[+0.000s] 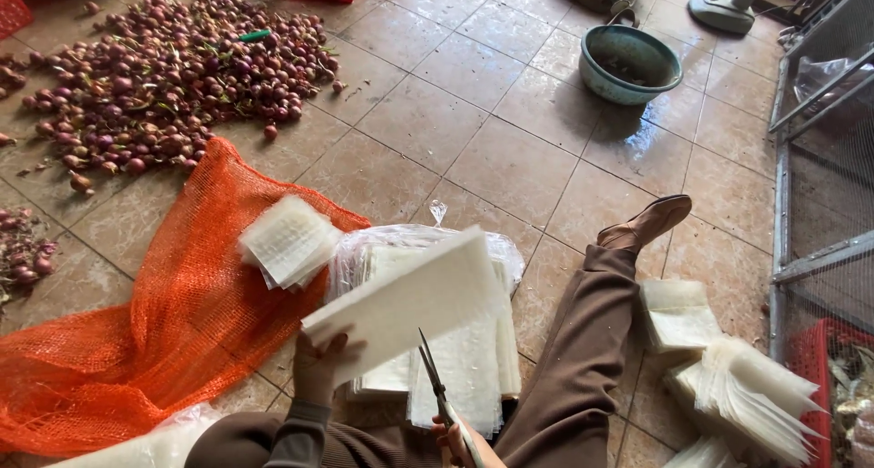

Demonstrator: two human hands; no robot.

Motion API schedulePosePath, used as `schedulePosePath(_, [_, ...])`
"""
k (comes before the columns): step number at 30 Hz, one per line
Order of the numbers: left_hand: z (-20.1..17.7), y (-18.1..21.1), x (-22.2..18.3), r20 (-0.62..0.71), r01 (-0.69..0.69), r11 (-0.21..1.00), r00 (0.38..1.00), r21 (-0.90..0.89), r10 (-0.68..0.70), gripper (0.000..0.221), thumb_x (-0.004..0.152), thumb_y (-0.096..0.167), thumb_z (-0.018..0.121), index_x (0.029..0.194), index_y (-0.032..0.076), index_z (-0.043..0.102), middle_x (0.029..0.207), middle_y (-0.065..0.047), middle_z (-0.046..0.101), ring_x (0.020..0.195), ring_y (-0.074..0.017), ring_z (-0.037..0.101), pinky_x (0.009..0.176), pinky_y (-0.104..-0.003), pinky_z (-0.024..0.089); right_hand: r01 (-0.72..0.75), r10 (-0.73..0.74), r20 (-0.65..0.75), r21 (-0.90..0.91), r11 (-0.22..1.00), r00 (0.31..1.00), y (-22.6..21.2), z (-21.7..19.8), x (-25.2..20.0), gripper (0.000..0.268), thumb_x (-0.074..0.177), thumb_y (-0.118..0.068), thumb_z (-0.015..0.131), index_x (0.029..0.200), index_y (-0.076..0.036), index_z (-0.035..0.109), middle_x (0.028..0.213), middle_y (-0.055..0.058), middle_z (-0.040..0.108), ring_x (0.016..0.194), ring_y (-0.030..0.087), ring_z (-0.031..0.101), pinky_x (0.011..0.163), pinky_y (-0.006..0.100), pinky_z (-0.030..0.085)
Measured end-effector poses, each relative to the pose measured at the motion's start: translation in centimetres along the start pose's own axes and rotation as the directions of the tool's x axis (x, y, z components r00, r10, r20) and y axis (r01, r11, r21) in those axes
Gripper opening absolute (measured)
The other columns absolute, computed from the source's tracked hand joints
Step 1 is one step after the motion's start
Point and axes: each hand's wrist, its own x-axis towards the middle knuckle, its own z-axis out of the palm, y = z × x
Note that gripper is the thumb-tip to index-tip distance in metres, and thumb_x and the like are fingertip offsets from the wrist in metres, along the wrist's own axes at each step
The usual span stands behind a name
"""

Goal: Cutting stacks of thin white sheets into smaller rectangular pieces using scissors while sitting on the floor.

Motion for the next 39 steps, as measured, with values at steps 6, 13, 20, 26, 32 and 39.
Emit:
schedulePosePath(6, [-0.5,-1.4,0.3,0.214,-0.145,0.962,0.972,0.229,0.096,0.037,0.088,-0.001,0.067,0.12,0.016,0.058,0.117,-0.017,0.076,0.08,-0.0331,0.08,0.059,-0.036,0.068,0.028,-0.01,-0.137,0.131,0.991,0.991,-3.7,1.9,-0.1,0.087,0.074,-0.078,0.04,0.113,-0.005,0.068,0.066,0.004,0.053,0.054,0.015,0.054,0.053,0.028,0.042])
schedulePosePath(13, [-1.6,-1.5,1.7,0.136,0.001,0.978,0.99,0.211,-0.03,0.055,0.084,-0.001,0.069,0.133,0.019,0.055,0.118,-0.019,0.074,0.08,-0.0358,0.077,0.066,-0.042,0.068,0.318,-0.197,-0.357,0.322,0.892,0.913,-0.1,2.7,2.5,0.07,0.071,-0.044,0.087,0.106,0.015,0.076,0.079,0.011,0.067,0.075,0.018,0.057,0.074,0.026,0.045])
schedulePosePath(20, [-2.4,-3.5,2.0,0.352,-0.146,0.9,0.936,0.41,-0.009,0.04,0.093,0.008,0.063,0.129,0.022,0.054,0.097,-0.01,0.082,0.066,-0.0189,0.075,0.057,-0.032,0.067,0.039,-0.036,-0.156,0.022,0.999,0.987,-6.3,1.2,0.2,0.113,0.054,-0.093,0.032,0.119,-0.006,0.062,0.071,0.002,0.052,0.06,0.014,0.058,0.058,0.028,0.047])
schedulePosePath(26, [-2.7,-4.1,2.2,0.443,-0.018,0.973,0.892,0.23,-0.088,0.04,0.095,0.0,0.059,0.131,0.019,0.056,0.097,-0.014,0.082,0.062,-0.0196,0.065,0.05,-0.029,0.055,0.023,0.007,-0.282,0.103,0.994,0.959,-8.6,2.6,-0.2,0.091,0.052,-0.088,0.049,0.086,-0.005,0.061,0.057,0.002,0.05,0.043,0.013,0.046,0.042,0.029,0.035])
schedulePosePath(32, [-5.1,-4.9,2.6,0.391,-0.02,0.932,0.911,0.361,-0.131,0.057,0.085,-0.012,0.065,0.132,0.018,0.055,0.102,-0.021,0.081,0.088,-0.031,0.08,0.077,-0.041,0.07,0.049,-0.019,-0.128,0.237,0.97,0.992,-8.3,2.4,0.8,0.09,0.063,-0.084,0.049,0.106,-0.006,0.061,0.062,-0.001,0.049,0.045,0.01,0.045,0.042,0.026,0.034])
schedulePosePath(39, [-4.0,-3.4,2.2,0.114,0.444,0.845,0.863,0.297,-0.493,0.057,0.093,-0.005,0.062,0.139,0.024,0.048,0.094,-0.019,0.067,0.034,-0.0147,0.047,0.025,-0.022,0.037,0.12,-0.072,-0.234,0.197,0.973,0.97,-11.1,2.8,1.0,0.065,0.082,-0.07,0.06,0.078,-0.005,0.055,0.053,0.002,0.046,0.035,0.012,0.038,0.031,0.029,0.03])
